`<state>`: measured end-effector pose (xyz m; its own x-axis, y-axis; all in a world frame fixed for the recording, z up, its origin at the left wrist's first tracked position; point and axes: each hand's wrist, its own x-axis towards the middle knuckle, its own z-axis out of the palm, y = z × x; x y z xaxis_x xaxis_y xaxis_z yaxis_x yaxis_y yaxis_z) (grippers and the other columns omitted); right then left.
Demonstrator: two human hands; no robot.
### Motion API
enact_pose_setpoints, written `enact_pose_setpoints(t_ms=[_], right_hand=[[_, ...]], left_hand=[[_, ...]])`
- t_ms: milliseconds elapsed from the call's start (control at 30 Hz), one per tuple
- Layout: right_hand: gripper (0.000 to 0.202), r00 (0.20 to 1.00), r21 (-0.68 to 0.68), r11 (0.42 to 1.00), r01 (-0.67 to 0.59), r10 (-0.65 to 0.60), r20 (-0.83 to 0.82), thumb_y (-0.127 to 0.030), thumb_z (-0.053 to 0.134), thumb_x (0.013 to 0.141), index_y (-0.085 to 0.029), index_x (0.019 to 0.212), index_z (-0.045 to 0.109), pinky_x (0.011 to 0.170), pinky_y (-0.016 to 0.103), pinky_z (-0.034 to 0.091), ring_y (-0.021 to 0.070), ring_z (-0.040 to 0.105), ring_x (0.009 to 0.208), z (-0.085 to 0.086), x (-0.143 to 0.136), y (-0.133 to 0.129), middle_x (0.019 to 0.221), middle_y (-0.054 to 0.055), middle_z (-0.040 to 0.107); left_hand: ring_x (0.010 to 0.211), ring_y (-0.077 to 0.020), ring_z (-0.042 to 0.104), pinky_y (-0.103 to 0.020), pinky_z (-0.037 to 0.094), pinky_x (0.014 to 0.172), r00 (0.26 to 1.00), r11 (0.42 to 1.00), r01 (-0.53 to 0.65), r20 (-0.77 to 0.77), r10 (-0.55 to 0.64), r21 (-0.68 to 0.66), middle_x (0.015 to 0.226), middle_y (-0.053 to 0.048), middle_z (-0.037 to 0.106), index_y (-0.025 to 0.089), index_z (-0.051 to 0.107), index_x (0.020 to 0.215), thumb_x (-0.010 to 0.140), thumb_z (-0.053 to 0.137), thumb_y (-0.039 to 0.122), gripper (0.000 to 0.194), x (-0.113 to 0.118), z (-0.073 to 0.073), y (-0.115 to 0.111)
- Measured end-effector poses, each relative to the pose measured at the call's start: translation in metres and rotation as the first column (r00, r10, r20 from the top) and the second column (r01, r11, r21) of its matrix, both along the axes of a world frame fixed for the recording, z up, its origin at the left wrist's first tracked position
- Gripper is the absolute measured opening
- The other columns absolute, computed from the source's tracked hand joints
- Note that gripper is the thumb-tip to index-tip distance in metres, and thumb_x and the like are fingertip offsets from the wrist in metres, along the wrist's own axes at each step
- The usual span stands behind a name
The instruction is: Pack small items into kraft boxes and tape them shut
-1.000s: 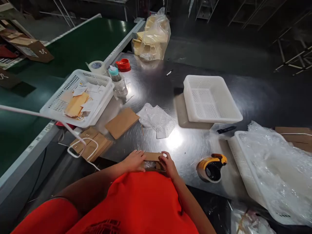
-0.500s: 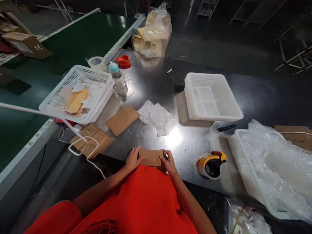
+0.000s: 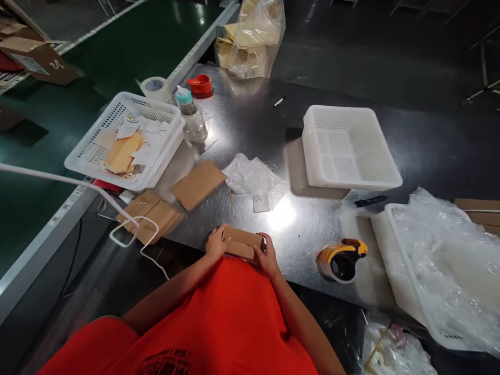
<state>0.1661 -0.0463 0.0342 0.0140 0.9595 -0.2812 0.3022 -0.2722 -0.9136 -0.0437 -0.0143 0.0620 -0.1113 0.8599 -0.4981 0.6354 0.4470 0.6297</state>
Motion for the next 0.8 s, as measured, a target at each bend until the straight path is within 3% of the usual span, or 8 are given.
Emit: enact_pose_setpoints(t_ms=[200, 300, 367, 433, 533, 633, 733, 800], right_hand=[[0.056, 0.977, -0.091, 0.983, 0.161, -0.146, 0.155, -0.043, 0.054, 0.078, -0.018, 0.127, 0.046, 0.077, 0.037, 0.051, 0.0235, 0.061, 0.087, 0.016, 0.027, -0.001, 0.099, 0.009, 0.064], [0.056, 0.681, 0.078, 0.828, 0.556, -0.507, 0.529, -0.045, 0.044, 0.084, -0.012, 0.130, 0.042, 0.083, 0.042, 0.048, 0.0286, 0.059, 0.099, 0.034, 0.089, -0.002, 0.112, 0.019, 0.060], [0.057, 0.522, 0.113, 0.730, 0.674, -0.579, 0.626, -0.044, 0.038, 0.086, -0.004, 0.127, 0.042, 0.091, 0.053, 0.040, 0.0374, 0.052, 0.112, 0.041, 0.131, 0.002, 0.119, 0.031, 0.054], [0.060, 0.476, 0.051, 0.684, 0.728, -0.557, 0.681, -0.047, 0.044, 0.081, -0.001, 0.119, 0.047, 0.093, 0.062, 0.033, 0.0446, 0.051, 0.112, 0.042, 0.158, 0.008, 0.113, 0.035, 0.056], [0.056, 0.553, -0.045, 0.718, 0.694, -0.493, 0.672, -0.050, 0.047, 0.078, -0.005, 0.110, 0.054, 0.089, 0.064, 0.033, 0.0462, 0.055, 0.106, 0.041, 0.159, 0.011, 0.100, 0.031, 0.062], [0.050, 0.750, -0.105, 0.852, 0.513, -0.385, 0.538, -0.053, 0.042, 0.079, -0.014, 0.105, 0.058, 0.083, 0.049, 0.046, 0.0363, 0.061, 0.100, 0.056, 0.128, -0.010, 0.099, 0.021, 0.067], [0.047, 0.962, -0.106, 0.972, 0.210, -0.186, 0.200, -0.056, 0.046, 0.078, -0.021, 0.107, 0.061, 0.078, 0.036, 0.051, 0.0273, 0.062, 0.097, 0.084, 0.086, -0.035, 0.105, 0.010, 0.068], [0.041, 0.998, -0.097, 0.994, 0.047, -0.050, -0.037, -0.054, 0.048, 0.079, -0.023, 0.101, 0.063, 0.068, 0.032, 0.050, 0.0245, 0.062, 0.085, 0.100, 0.054, -0.037, 0.091, 0.007, 0.068]], left_hand=[[0.084, -0.0211, 0.061, -0.030, 0.047, 0.078, 1.000, 0.999, 0.027, -0.014, -0.027, -0.030, 0.089, -0.004, 0.063, 0.024, 0.056, 0.128, 0.077, 0.062, 0.025, 0.051, -0.009, -0.005, 0.002], [0.081, -0.0196, 0.060, -0.030, 0.048, 0.076, 1.000, 1.000, 0.010, -0.024, -0.010, -0.011, 0.088, -0.003, 0.060, 0.025, 0.056, 0.130, 0.078, 0.062, 0.027, 0.053, -0.011, -0.010, 0.000], [0.080, -0.0187, 0.059, -0.029, 0.048, 0.077, 1.000, 1.000, -0.007, -0.001, 0.007, 0.003, 0.084, -0.002, 0.059, 0.025, 0.056, 0.129, 0.077, 0.062, 0.026, 0.053, -0.012, -0.012, 0.000], [0.080, -0.0184, 0.058, -0.029, 0.048, 0.077, 0.999, 1.000, -0.028, 0.025, 0.028, 0.010, 0.079, -0.001, 0.058, 0.024, 0.058, 0.128, 0.076, 0.062, 0.024, 0.052, -0.012, -0.013, 0.000], [0.077, -0.0177, 0.058, -0.029, 0.048, 0.075, 0.998, 0.999, -0.053, 0.042, 0.052, 0.014, 0.075, 0.001, 0.057, 0.024, 0.060, 0.126, 0.076, 0.061, 0.022, 0.050, -0.010, -0.013, 0.001], [0.076, -0.0168, 0.057, -0.028, 0.047, 0.075, 0.995, 0.996, -0.088, 0.055, 0.087, 0.010, 0.076, 0.001, 0.057, 0.023, 0.061, 0.125, 0.074, 0.062, 0.020, 0.051, -0.007, -0.011, 0.001], [0.079, -0.0185, 0.058, -0.030, 0.047, 0.079, 0.988, 0.993, -0.119, 0.098, 0.118, 0.004, 0.077, 0.001, 0.059, 0.025, 0.061, 0.125, 0.073, 0.064, 0.020, 0.053, -0.005, -0.010, 0.001], [0.084, -0.0210, 0.060, -0.032, 0.047, 0.082, 0.980, 0.991, -0.132, 0.149, 0.131, -0.003, 0.081, -0.001, 0.063, 0.026, 0.064, 0.121, 0.072, 0.065, 0.019, 0.049, -0.006, -0.010, 0.003]])
